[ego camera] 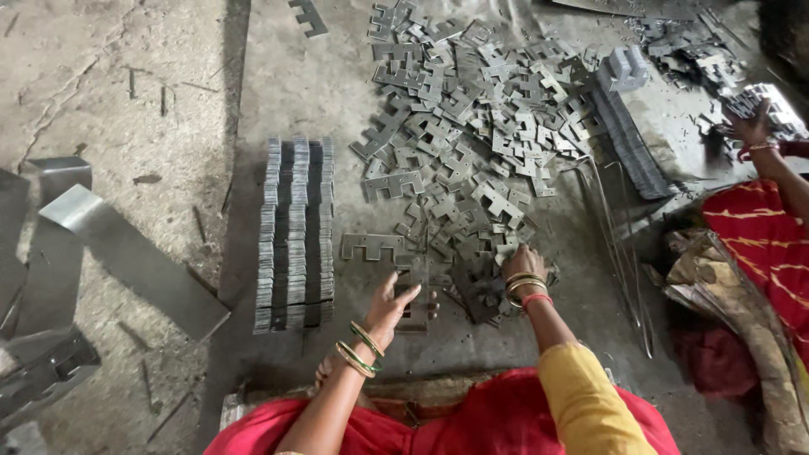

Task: The person sits on the floor and repeatedly picks up small metal brackets from a scattered pile, aligns them, and stacks them into neat columns. The person occasionally uses a metal rod to move pieces aside and continues stacking until the columns grow taller.

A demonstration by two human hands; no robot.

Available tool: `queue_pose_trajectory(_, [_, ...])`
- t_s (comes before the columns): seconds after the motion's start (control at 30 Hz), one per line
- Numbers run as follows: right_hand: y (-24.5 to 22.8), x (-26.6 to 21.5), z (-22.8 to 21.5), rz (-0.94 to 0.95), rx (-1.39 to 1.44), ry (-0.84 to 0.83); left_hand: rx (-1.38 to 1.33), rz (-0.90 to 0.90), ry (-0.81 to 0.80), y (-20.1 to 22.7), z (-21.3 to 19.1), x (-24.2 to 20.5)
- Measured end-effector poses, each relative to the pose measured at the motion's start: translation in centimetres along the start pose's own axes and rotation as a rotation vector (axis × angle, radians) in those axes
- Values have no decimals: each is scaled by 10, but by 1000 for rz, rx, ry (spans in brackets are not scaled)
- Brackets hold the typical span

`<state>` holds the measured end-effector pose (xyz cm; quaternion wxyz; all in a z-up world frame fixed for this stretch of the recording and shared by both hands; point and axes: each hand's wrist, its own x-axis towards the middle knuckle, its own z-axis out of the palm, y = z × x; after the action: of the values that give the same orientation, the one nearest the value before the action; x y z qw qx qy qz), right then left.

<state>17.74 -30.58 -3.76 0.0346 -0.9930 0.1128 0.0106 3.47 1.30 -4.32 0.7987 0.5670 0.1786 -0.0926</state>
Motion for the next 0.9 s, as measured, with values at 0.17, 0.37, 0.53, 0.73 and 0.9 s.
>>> queue_pose_trajectory(0.17, [17,18,19,183,235,-71,11,61,-32,5,-1,-7])
queue_pose_trajectory(0.37, [4,-18,-31,275,590,-106,158,-81,61,4,-3,-7])
queue_pose_trajectory(0.53, [-44,-80,-74,-299,548,107,114,-285,154,18,1,-9])
queue_pose_trajectory(0.73, [-71,-124,-79,-504,121,-36,-227,-256,-32,36,1,-21])
queue_pose_trajectory(0.9, [-61,-133,-26,-377,-87,-157,-402,-188,-96,45,2,-29])
